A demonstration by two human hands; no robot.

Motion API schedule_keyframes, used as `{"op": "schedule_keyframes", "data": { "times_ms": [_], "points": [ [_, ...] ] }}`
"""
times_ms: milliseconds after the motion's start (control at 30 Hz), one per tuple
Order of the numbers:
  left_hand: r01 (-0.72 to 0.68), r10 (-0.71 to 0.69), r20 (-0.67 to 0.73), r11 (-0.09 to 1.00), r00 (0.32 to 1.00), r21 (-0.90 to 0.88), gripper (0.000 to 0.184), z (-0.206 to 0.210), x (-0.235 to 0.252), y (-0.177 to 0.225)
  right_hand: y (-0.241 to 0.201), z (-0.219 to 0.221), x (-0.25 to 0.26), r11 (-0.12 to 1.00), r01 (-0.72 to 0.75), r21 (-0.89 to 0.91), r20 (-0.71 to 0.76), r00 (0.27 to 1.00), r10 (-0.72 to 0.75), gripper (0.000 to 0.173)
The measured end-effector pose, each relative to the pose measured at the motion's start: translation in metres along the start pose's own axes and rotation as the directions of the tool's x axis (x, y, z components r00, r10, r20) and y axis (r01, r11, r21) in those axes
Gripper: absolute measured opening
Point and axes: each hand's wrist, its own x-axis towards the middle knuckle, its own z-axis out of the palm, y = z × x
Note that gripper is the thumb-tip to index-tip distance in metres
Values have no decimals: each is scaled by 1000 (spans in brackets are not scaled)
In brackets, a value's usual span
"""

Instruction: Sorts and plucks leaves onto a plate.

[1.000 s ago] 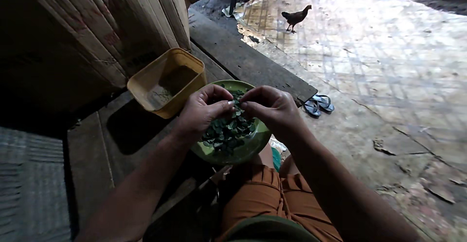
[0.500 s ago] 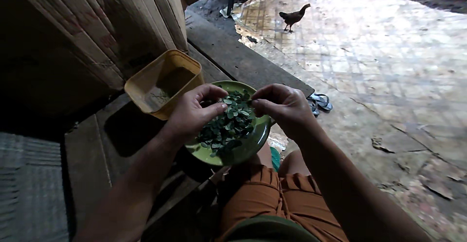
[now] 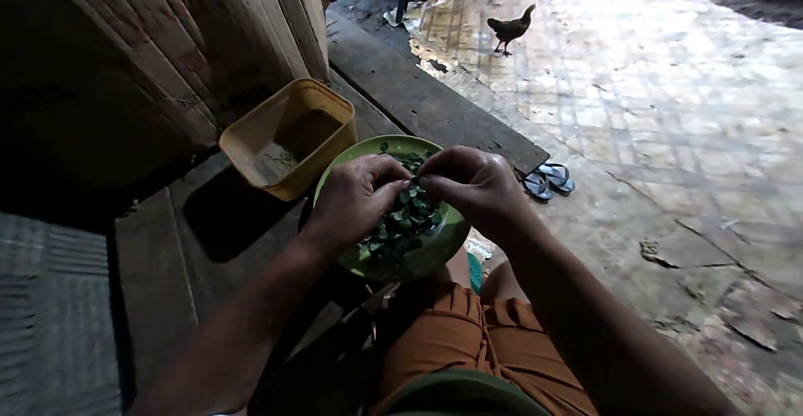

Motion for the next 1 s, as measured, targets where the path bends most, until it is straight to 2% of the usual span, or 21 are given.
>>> {"op": "schedule_keyframes", "data": {
  "times_ms": [167, 333, 433, 533, 633, 767, 867, 933, 1000],
  "points": [
    [-5, 7, -23, 999, 1000, 45, 8, -6, 2, -1, 2, -2, 0, 999, 14, -32, -4, 1000, -14, 8],
    [86, -68, -196, 993, 978, 82, 16, -45, 13, -9, 6, -7, 0, 996, 20, -91, -10, 1000, -21, 10],
    [103, -18, -366, 971, 930, 214, 25, -76, 18, -27, 6, -7, 1, 984, 35, -177, 45, 999, -28, 10],
    [219, -18, -460, 896, 888, 387, 31, -94, 17, -47, 4, -6, 0, 964, 25, -263, 132, 991, 10, 13],
    [269, -104, -357, 850, 928, 452, 38, -93, 16, -43, 5, -6, -4, 944, 86, -317, 157, 987, -37, 21],
    [92, -60, -94, 916, 994, 391, 25, -66, 15, -15, 6, -8, -11, 936, 78, -342, 71, 996, -57, 23],
    [-56, 32, 85, 951, 996, 304, 20, -35, 11, -13, 6, -10, -17, 925, 28, -379, 11, 1000, -26, 22],
    [-128, 70, 187, 939, 980, 319, 26, -20, 8, -16, 8, -11, -20, 923, 32, -384, -14, 999, -40, 22],
    [-159, 78, 223, 916, 972, 369, 30, -11, 6, -18, 11, -11, -23, 929, 53, -367, -37, 997, -71, 21]
  ]
}}
